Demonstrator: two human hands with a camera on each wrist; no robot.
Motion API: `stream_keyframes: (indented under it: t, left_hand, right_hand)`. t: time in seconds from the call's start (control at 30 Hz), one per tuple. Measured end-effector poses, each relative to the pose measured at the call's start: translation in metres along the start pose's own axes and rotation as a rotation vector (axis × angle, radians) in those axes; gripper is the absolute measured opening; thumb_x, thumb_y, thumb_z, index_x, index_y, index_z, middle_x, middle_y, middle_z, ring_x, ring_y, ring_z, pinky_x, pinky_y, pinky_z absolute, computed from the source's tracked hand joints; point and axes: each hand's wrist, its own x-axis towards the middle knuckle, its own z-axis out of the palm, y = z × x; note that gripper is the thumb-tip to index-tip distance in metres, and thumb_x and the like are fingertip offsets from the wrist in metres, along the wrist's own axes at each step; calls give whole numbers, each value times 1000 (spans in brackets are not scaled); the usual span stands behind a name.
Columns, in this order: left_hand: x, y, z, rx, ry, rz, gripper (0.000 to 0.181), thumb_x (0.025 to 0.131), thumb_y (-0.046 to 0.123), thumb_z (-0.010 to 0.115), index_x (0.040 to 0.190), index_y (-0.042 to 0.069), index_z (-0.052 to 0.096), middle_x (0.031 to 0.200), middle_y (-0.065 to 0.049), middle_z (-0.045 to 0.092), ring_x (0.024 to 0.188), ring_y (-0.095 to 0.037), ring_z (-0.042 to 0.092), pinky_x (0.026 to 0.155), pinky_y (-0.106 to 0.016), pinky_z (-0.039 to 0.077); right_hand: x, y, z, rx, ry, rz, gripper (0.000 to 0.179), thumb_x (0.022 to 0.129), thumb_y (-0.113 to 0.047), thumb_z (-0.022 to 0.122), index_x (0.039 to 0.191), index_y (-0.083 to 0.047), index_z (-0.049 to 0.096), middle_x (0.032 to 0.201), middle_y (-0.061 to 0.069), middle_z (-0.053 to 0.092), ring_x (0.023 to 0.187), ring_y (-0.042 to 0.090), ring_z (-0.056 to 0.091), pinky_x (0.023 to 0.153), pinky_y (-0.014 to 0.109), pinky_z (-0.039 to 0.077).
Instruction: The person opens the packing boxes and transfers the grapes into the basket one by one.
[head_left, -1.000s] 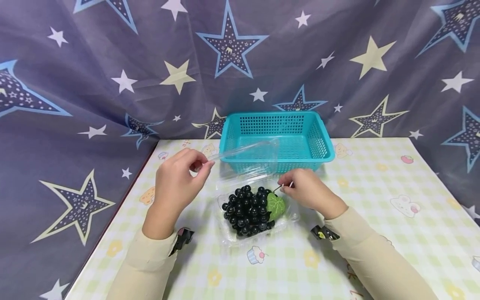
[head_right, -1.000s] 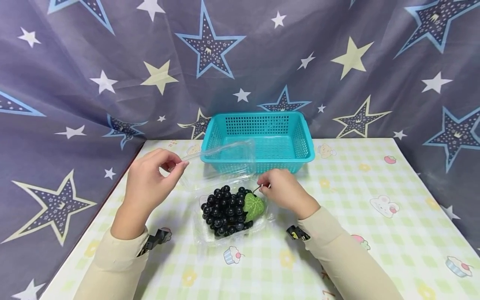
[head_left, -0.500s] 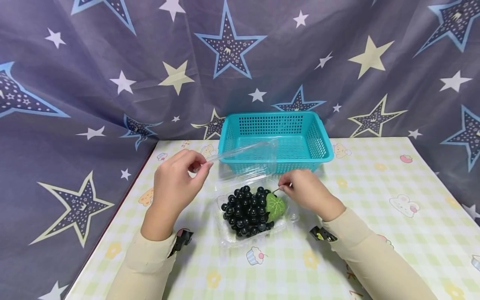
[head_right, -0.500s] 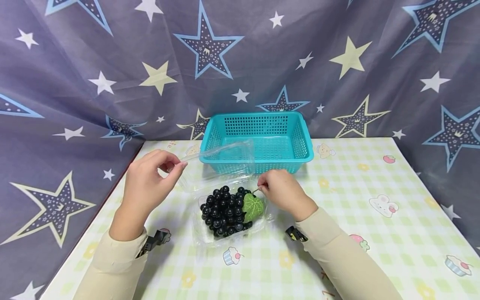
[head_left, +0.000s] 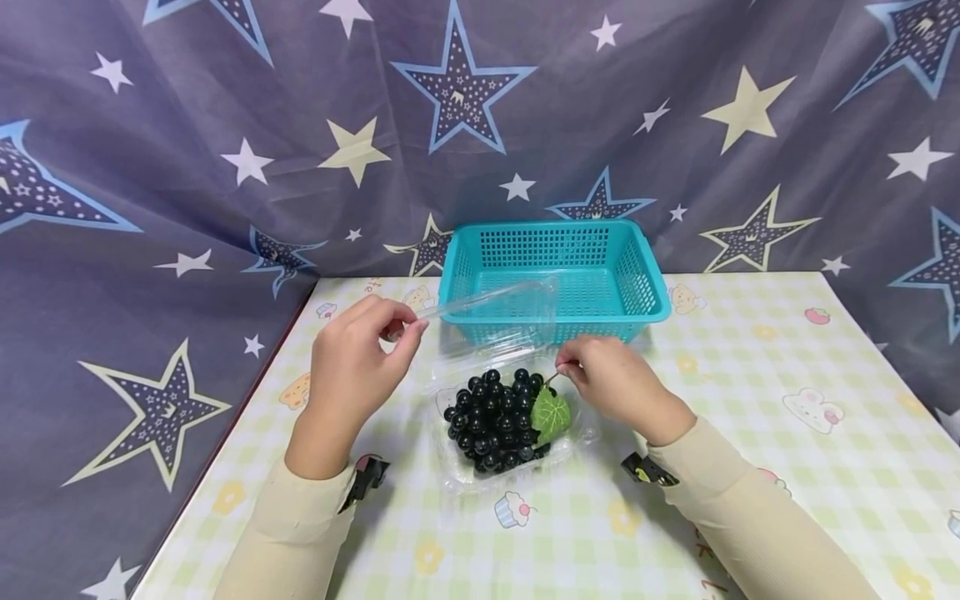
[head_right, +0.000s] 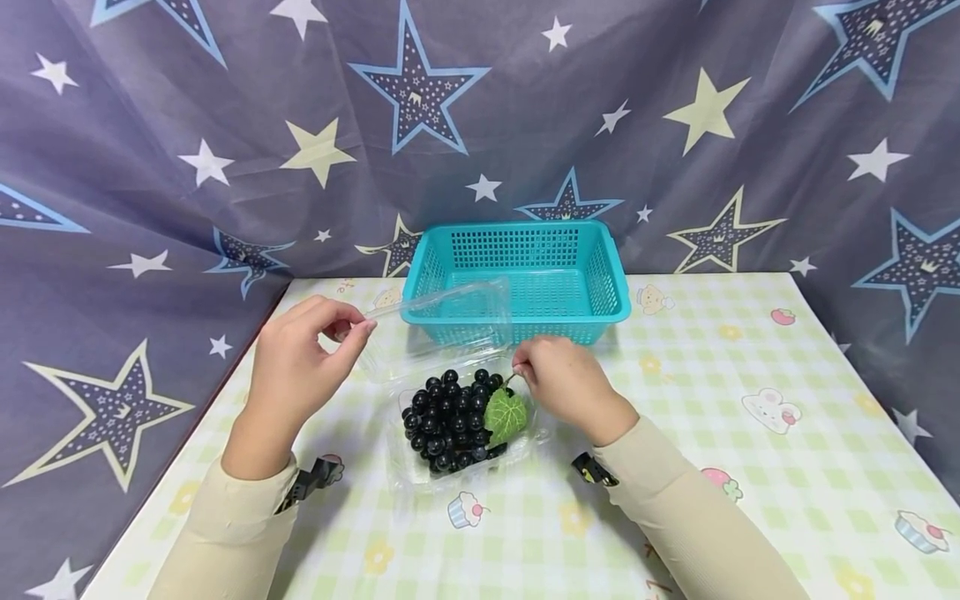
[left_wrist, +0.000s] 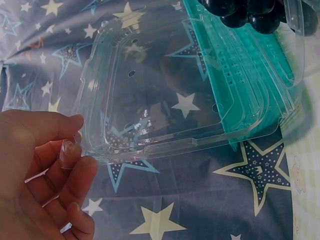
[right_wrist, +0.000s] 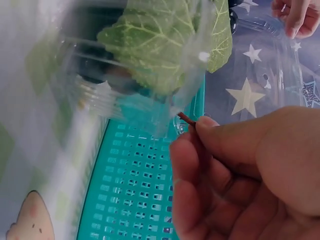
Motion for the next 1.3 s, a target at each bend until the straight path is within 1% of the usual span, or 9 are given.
stream_keyframes:
  t: [0.27, 0.57, 0.73, 0.93, 1.2, 1.3]
  left_hand:
    - [-1, 0, 0, 15, -6, -5, 11, 90, 25, 79, 86, 16, 74, 76, 2, 62, 68, -14, 59, 61, -34, 45]
    - [-1, 0, 0, 18, -7, -4, 11, 90, 25, 79, 86, 16, 74, 76, 2, 62, 68, -15, 60, 61, -34, 45]
    - [-1, 0, -1, 27, -8, -5, 11, 90, 25, 79, 86, 16, 74, 76, 3, 62, 68, -15, 59, 60, -34, 44]
    - [-1, -1, -1, 29, -8, -6, 11, 90, 25, 79, 87, 16, 74, 76, 3, 62, 68, -15, 59, 60, -34, 44]
    - [-1, -1, -1, 31, -7, -5, 10, 90, 25, 79, 87, 16, 74, 76, 3, 62, 68, -15, 58, 60, -34, 44]
    - [-1, -1, -1, 29, -8, -1, 10, 90, 25, 79, 87, 16, 74, 76, 3, 62, 68, -15, 58, 60, -34, 44]
  right_hand:
    - [-1, -6, -3, 15, 17, -10, 8, 97, -17, 72, 99, -11, 78, 94, 1, 75, 87, 20, 72, 83, 41, 60]
    - [-1, -9, -6, 4, 35, -23, 8, 98, -19, 72, 99, -13, 77, 94, -1, 74, 88, 19, 72, 84, 42, 59]
    - [-1, -11, -7, -1, 58, -42, 8, 97, -20, 72, 98, -14, 77, 93, -2, 74, 86, 18, 71, 81, 40, 59]
    - [-3, -15, -10, -11, 82, -51, 8, 97, -22, 72, 98, -15, 77, 93, -4, 73, 80, 13, 67, 77, 37, 58]
    - [-4, -22, -14, 5, 100, -76, 6, 97, -21, 72, 96, -16, 76, 90, -5, 71, 74, 10, 61, 73, 34, 55]
    - [-4, -23, -15, 7, 112, -82, 6, 97, -21, 73, 96, -16, 75, 91, -6, 71, 74, 10, 61, 73, 34, 55]
